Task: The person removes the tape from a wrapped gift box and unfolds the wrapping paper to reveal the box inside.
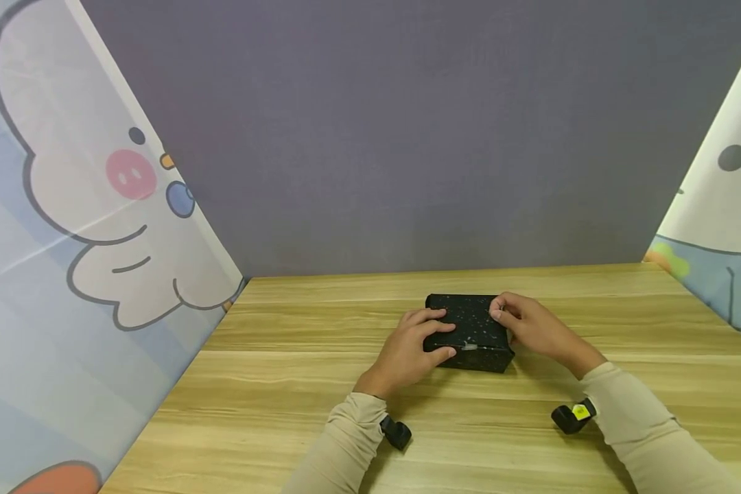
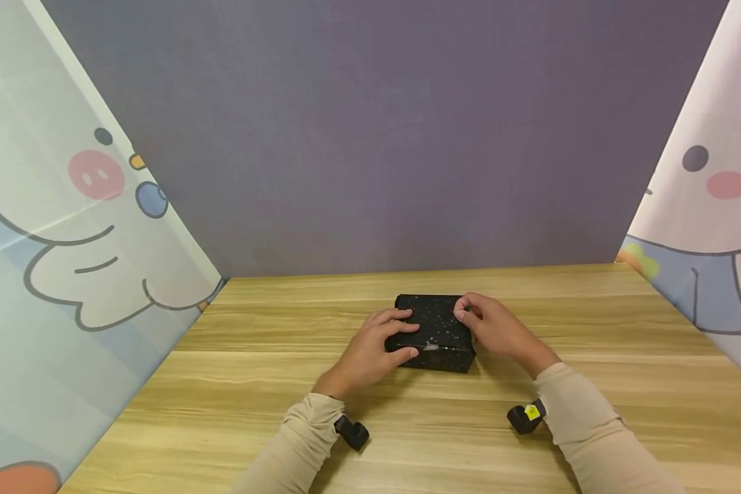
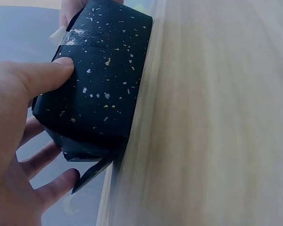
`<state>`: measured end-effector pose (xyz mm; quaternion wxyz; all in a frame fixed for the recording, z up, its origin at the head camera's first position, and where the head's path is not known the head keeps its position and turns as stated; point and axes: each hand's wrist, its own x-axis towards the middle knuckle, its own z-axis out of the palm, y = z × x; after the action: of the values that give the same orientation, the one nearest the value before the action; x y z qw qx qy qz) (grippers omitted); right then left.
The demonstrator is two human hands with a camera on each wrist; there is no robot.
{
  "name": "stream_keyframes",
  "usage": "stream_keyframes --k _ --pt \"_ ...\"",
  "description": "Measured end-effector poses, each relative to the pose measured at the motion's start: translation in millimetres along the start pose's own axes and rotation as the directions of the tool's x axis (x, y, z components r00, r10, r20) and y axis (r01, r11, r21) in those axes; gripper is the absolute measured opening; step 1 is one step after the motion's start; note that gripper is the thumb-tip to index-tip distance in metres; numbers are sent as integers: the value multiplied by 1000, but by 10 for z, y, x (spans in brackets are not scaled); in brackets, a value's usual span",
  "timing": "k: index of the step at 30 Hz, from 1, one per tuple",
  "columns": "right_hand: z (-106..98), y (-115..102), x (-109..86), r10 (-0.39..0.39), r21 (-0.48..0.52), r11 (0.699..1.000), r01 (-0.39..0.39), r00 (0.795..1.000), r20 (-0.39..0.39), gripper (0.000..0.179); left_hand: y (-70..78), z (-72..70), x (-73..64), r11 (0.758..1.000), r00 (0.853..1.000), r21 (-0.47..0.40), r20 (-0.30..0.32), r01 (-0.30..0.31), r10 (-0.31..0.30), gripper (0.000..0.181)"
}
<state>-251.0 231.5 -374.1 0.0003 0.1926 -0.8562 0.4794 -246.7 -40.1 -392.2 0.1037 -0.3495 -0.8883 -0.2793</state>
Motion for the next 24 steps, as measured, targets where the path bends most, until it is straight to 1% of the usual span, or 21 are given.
stream_keyframes --k 4,10,16,19,24 --pt "-7 61 -9 8 63 998 -8 1000 10 17 1 2 -3 1000 1000 0 2 4 -4 42" --pt "-41 109 -32 -20 119 993 15 999 42 20 2 -5 -12 1000 1000 -1 3 -3 3 42" --pt "-89 124 -100 -55 250 968 34 995 78 24 -6 -16 -40 1000 1000 -10 8 -12 12 42" --pt "-114 135 -141 -64 262 964 39 994 87 26 -5 -22 -49 1000 1000 -10 12 -10 10 42" --pt "-145 177 -202 -42 265 964 15 995 95 29 1 -34 -64 1000 1000 -11 15 -3 3 42"
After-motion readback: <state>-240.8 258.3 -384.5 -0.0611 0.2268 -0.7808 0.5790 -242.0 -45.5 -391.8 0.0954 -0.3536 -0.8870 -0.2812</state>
